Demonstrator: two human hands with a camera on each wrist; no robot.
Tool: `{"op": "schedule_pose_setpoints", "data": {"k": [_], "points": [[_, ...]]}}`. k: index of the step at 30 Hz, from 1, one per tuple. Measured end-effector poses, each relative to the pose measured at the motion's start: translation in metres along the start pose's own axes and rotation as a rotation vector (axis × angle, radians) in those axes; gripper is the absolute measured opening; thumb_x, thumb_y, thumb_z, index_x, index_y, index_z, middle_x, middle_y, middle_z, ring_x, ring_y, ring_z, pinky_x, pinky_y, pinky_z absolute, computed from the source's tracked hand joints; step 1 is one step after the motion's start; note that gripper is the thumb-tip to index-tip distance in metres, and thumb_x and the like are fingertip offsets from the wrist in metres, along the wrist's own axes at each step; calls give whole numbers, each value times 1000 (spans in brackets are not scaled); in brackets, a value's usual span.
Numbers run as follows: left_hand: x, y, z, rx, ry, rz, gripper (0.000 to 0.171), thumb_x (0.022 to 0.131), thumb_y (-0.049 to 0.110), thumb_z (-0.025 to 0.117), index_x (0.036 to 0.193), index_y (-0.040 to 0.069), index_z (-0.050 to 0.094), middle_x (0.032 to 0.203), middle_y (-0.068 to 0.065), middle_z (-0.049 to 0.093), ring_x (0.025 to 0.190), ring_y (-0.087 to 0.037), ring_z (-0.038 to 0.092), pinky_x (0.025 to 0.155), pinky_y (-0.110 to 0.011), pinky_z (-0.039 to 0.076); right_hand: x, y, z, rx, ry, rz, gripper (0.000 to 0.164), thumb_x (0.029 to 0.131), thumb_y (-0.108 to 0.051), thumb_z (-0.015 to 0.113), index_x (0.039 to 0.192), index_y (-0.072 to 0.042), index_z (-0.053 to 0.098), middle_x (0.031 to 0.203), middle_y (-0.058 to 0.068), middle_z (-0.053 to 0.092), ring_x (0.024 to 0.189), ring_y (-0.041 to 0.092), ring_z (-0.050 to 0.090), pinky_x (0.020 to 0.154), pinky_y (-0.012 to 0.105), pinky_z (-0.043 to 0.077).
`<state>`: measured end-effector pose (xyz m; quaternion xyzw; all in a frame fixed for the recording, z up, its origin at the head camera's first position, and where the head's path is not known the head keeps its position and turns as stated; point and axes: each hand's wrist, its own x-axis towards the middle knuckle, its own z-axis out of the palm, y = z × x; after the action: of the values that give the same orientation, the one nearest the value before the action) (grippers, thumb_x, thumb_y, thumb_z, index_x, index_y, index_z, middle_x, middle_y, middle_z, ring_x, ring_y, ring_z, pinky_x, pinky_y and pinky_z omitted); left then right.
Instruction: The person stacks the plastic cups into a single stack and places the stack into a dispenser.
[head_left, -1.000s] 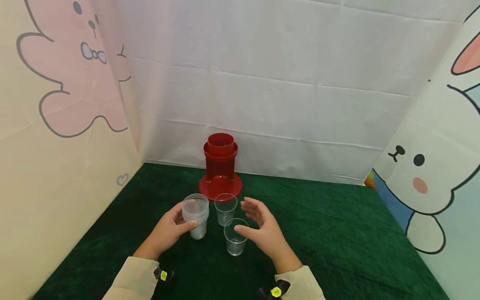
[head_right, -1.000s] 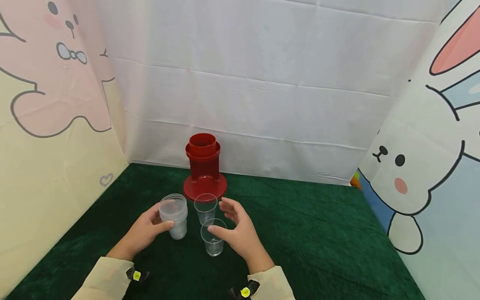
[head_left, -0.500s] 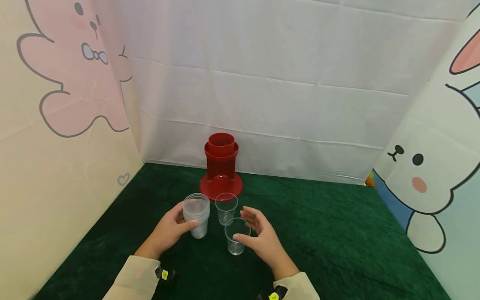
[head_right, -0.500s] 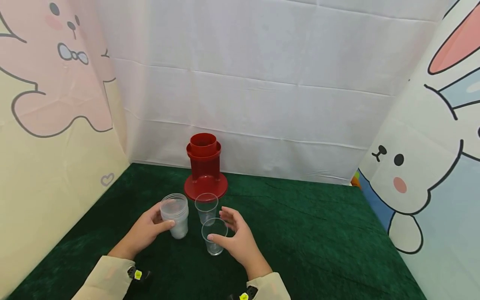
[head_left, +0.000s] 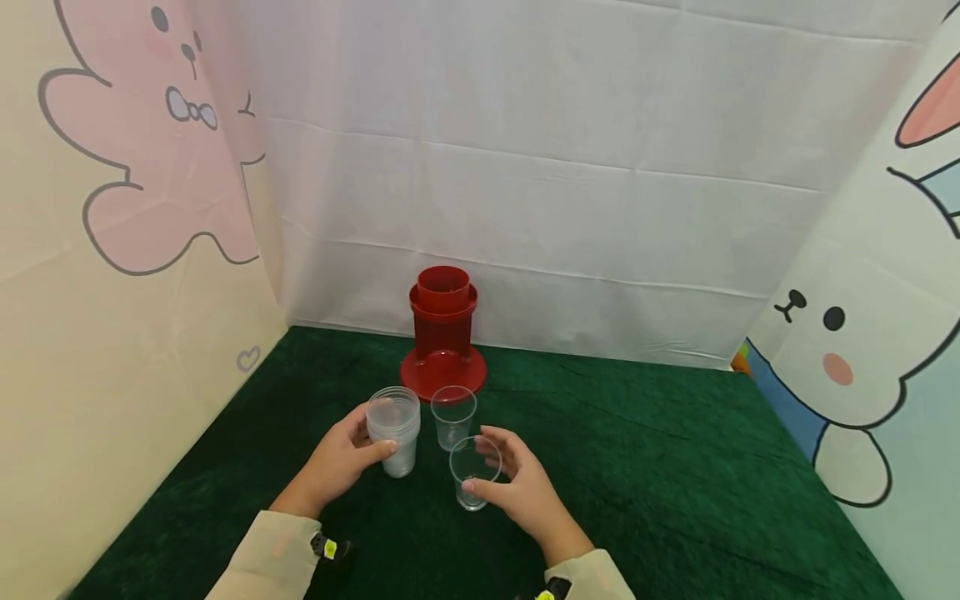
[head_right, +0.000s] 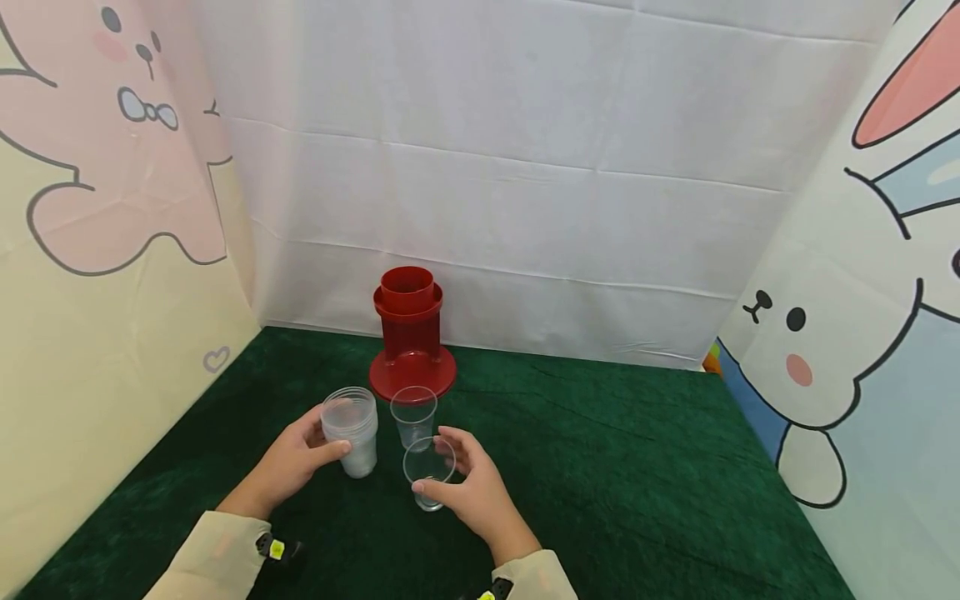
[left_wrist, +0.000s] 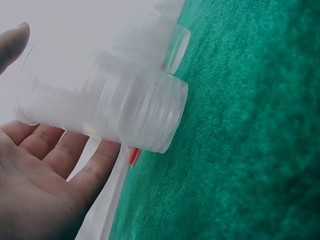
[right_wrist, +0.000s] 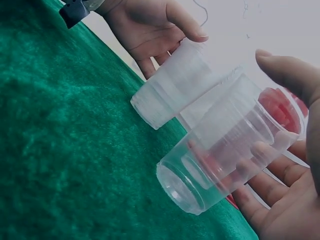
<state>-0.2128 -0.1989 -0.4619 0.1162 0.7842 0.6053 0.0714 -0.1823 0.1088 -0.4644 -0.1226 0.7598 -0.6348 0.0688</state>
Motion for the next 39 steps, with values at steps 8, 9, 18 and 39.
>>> {"op": "schedule_pose_setpoints", "data": {"k": [8, 9, 18, 39], "points": [[-1, 0, -1, 1, -2, 7, 71, 96, 32, 75, 155, 15, 38, 150, -15, 50, 136, -37, 51, 110, -57, 43, 0, -1, 1, 14, -16, 2, 68, 87, -24, 84, 146, -16, 51, 143, 12, 59, 132, 24, 54, 113, 49, 42], [-1, 0, -1, 2, -2, 6, 71, 96, 32, 75, 155, 15, 38, 150, -15, 50, 136, -37, 50, 110, -57, 43, 0, -1, 1, 15, -17, 3, 68, 87, -25, 84, 146, -16, 51, 142, 12, 59, 131, 24, 54, 113, 49, 42], [0, 2, -2, 12, 9, -22, 75, 95, 35, 76, 156, 15, 37, 152, -15, 49, 138, -38, 49, 111, -58, 42, 2, -1, 0, 19, -10, -16, 67, 86, -25, 85, 144, -16, 53, 141, 14, 60, 129, 24, 57, 111, 48, 45], [-3, 1, 2, 13, 9, 3, 72, 97, 32, 74, 156, 14, 37, 151, -15, 49, 137, -38, 49, 111, -57, 41, 5, -22, 0, 40, -38, -48, 64, 90, -28, 83, 144, -10, 54, 136, 13, 65, 125, 25, 61, 105, 42, 51]]}}
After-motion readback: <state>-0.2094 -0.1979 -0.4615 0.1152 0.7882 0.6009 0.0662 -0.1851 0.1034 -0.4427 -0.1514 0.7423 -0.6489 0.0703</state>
